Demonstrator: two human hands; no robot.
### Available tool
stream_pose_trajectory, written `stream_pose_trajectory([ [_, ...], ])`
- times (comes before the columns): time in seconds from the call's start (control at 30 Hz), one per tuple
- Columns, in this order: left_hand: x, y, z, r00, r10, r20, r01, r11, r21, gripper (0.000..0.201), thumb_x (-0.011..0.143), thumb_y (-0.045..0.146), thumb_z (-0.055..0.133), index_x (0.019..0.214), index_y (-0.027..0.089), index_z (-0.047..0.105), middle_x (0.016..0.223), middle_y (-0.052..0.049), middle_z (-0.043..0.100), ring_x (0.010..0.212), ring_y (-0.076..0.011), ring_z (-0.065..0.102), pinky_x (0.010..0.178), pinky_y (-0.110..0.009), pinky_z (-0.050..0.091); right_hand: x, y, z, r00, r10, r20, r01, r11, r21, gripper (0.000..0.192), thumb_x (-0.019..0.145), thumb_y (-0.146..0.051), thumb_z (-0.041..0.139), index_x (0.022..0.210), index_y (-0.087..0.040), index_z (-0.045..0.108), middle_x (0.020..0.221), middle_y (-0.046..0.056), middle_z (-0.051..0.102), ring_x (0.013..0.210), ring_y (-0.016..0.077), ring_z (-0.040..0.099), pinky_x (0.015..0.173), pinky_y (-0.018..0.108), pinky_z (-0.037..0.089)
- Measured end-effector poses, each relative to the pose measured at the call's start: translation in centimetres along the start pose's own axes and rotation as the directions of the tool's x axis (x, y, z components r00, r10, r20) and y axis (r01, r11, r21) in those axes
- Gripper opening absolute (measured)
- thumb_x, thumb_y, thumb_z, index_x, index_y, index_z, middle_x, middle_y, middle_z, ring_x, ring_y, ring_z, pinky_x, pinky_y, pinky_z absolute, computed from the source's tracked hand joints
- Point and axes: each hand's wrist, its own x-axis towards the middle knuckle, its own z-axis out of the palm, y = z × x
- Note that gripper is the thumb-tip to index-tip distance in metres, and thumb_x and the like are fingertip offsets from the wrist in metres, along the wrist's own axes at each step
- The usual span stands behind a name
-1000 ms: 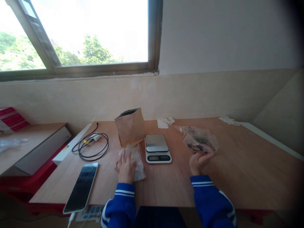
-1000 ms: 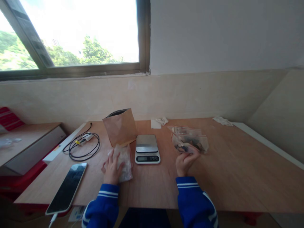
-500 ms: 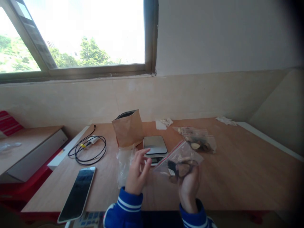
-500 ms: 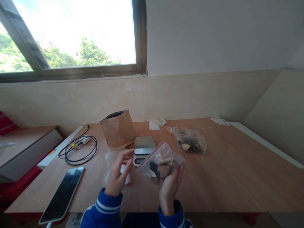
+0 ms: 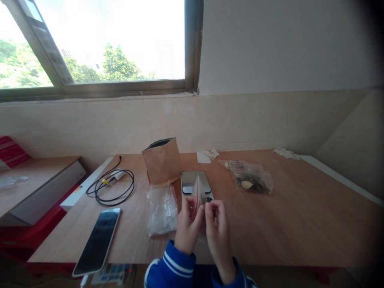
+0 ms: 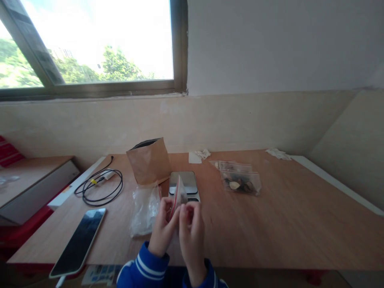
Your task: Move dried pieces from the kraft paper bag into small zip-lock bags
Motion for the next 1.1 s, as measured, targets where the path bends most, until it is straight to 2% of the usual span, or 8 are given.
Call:
stream_pose_trajectory([
  [0.07,-0.4,-0.2,0.4,1.000,-0.024,0.012,0.025,0.997,-0.069,0.030,0.087,0.047,0.050,0.097,0.020,0.045,0.084,-0.002,0.059,0.077,-0.0146,0.059,0.073,-0.026,0.048,-0.1,-0.3,0.1,0.985,0.012,0.175,-0.016,1.000,0.023,0.026,0.087,-0.047,0.048,0.077,-0.024,0.043,0.068,-0.001,0.050,0.062,0.0159,0.051,0.057,0.026,0.043],
  [0.27,-1.0,-0.7,0.7,0.984,-0.152,0.097,0.169,0.965,-0.202,0.047,0.089,0.057,0.037,0.099,0.016,0.058,0.096,-0.010,0.066,0.095,-0.0216,0.061,0.085,-0.034,0.049,0.6,0.4,-0.7,0.960,0.092,0.266,-0.102,0.994,0.025,0.032,0.088,-0.051,0.047,0.072,-0.023,0.044,0.063,-0.003,0.051,0.058,0.0143,0.052,0.054,0.024,0.042],
  [0.43,-0.8,-1.0,0.9,0.989,-0.146,0.014,0.146,0.971,-0.191,0.056,0.086,0.058,0.041,0.113,0.014,0.061,0.111,-0.013,0.066,0.109,-0.0252,0.058,0.092,-0.039,0.047,0.8,0.6,-1.1,0.935,0.056,0.349,-0.069,0.997,0.024,0.031,0.091,-0.048,0.042,0.076,-0.023,0.051,0.071,0.001,0.061,0.070,0.0175,0.060,0.062,0.024,0.048],
  [0.57,-0.6,-0.6,0.4,0.997,-0.074,-0.038,0.069,0.992,-0.105,0.044,0.085,0.053,0.048,0.104,0.016,0.064,0.101,-0.009,0.067,0.099,-0.0212,0.060,0.089,-0.033,0.047,0.4,0.9,-1.1,0.920,0.067,0.386,-0.075,0.997,0.005,0.032,0.093,-0.047,0.039,0.087,-0.023,0.059,0.094,0.006,0.068,0.091,0.0210,0.064,0.073,0.027,0.051],
  [0.7,-0.4,-0.4,-0.2,0.999,-0.051,-0.004,0.051,0.999,-0.001,0.033,0.086,0.047,0.052,0.077,0.016,0.057,0.070,0.000,0.056,0.068,-0.0131,0.052,0.067,-0.024,0.045,0.1,1.2,-1.0,0.893,0.053,0.448,-0.065,0.998,0.011,0.031,0.093,-0.044,0.039,0.102,-0.023,0.061,0.112,0.007,0.066,0.102,0.0213,0.063,0.084,0.030,0.051],
  [0.83,-0.1,-0.5,-0.7,1.000,-0.011,-0.002,0.011,0.999,0.042,0.032,0.087,0.045,0.050,0.073,0.016,0.053,0.066,0.002,0.049,0.065,-0.0117,0.047,0.061,-0.022,0.040,0.1,1.1,-0.9,0.888,0.006,0.459,-0.022,0.999,0.030,0.029,0.092,-0.041,0.042,0.104,-0.022,0.062,0.103,0.006,0.067,0.097,0.0204,0.063,0.083,0.028,0.050],
  [1.0,0.1,-0.7,-1.2,0.999,0.025,0.021,-0.028,0.989,0.147,0.033,0.090,0.041,0.045,0.066,0.018,0.046,0.062,0.004,0.043,0.060,-0.0100,0.041,0.057,-0.022,0.033,0.0,1.1,-0.2,0.940,0.013,0.341,-0.022,1.000,0.022,0.028,0.091,-0.040,0.044,0.081,-0.019,0.059,0.070,0.000,0.060,0.064,0.0142,0.056,0.059,0.022,0.044],
  [1.1,0.1,-0.6,-1.0,0.998,0.060,0.026,-0.064,0.971,0.232,0.035,0.090,0.040,0.043,0.064,0.018,0.043,0.059,0.004,0.040,0.058,-0.0097,0.038,0.055,-0.022,0.029,-0.1,1.2,0.3,0.958,0.025,0.286,-0.035,0.999,0.031,0.028,0.088,-0.041,0.048,0.072,-0.019,0.055,0.062,-0.003,0.053,0.057,0.0121,0.049,0.054,0.021,0.038],
])
